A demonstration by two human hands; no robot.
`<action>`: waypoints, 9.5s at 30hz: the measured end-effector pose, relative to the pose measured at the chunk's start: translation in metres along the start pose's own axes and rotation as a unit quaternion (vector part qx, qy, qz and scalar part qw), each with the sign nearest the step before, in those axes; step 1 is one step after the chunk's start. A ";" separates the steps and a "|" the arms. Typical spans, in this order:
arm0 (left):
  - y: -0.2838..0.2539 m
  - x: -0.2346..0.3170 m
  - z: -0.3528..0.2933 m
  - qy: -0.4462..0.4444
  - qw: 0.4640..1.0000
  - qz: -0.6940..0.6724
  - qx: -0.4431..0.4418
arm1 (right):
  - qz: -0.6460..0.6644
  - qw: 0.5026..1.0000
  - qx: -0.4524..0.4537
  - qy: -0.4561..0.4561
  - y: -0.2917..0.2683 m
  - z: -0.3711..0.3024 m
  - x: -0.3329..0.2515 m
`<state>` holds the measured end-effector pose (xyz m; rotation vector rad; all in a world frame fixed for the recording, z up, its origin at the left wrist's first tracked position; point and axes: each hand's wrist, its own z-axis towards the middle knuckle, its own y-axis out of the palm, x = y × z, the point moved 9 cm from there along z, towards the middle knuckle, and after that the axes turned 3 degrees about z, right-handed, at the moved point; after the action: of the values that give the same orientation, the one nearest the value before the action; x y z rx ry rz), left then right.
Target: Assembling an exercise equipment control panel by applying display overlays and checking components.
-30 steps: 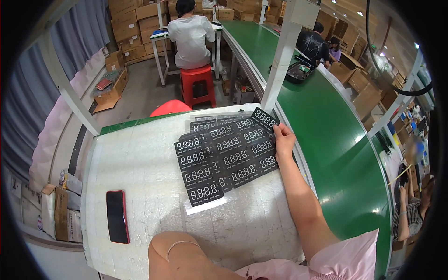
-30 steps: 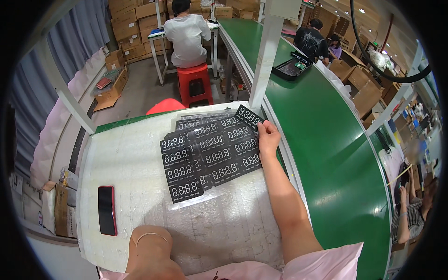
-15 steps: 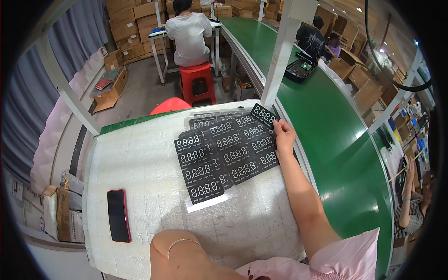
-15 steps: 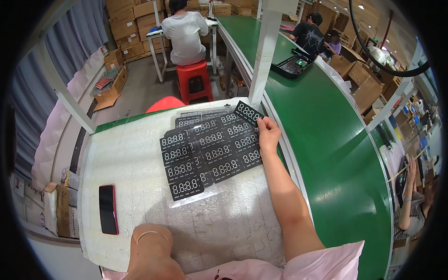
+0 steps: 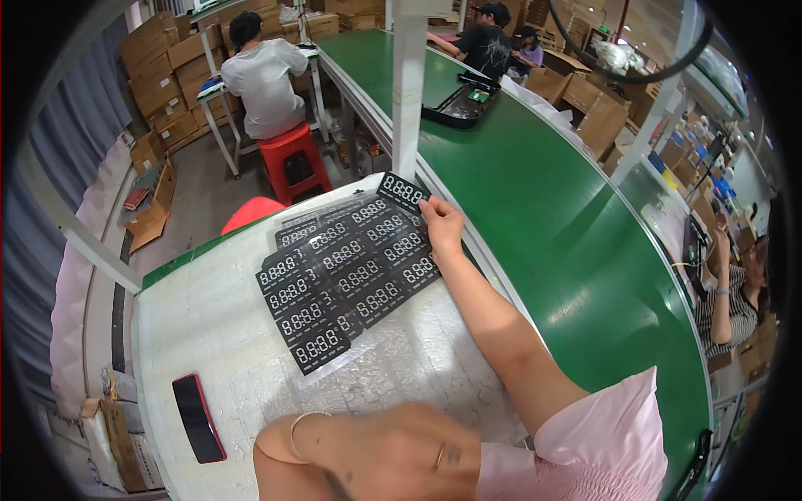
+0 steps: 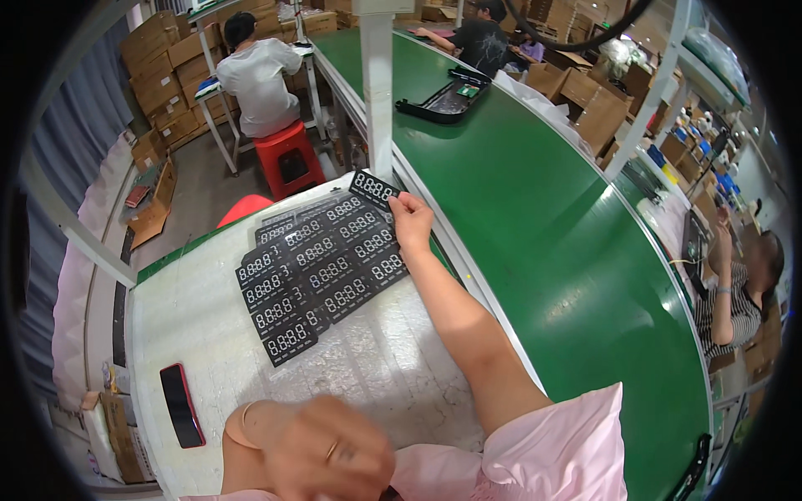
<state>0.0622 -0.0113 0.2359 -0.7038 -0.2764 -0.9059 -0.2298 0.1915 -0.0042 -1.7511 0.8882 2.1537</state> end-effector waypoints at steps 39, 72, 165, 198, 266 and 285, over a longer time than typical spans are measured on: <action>0.038 -0.227 -0.083 -0.364 0.875 0.312 0.065 | -0.518 0.802 -0.123 -0.273 -0.114 0.089 -0.120; 0.077 -0.067 -0.118 -0.579 0.611 0.526 0.124 | -0.185 0.924 -0.334 0.020 -0.103 -0.168 -0.092; 0.057 -0.006 -0.161 -0.581 0.624 0.494 0.171 | -0.232 0.868 -0.428 0.100 -0.055 -0.256 -0.120; 0.058 -0.009 -0.160 -0.596 0.622 0.487 0.146 | -0.232 0.867 -0.414 0.151 -0.055 -0.258 -0.115; 0.068 -0.003 -0.147 -0.473 0.719 0.490 0.138 | -0.428 0.648 -0.608 -0.163 0.028 -0.252 -0.103; 0.065 0.041 -0.063 -0.278 0.772 0.557 0.129 | -0.519 0.685 -0.497 -0.119 -0.040 -0.160 -0.341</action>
<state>0.1348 -0.0517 0.1805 -0.7077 -0.4198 0.5031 0.0097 0.1967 0.2891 -1.4973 -1.3442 1.8624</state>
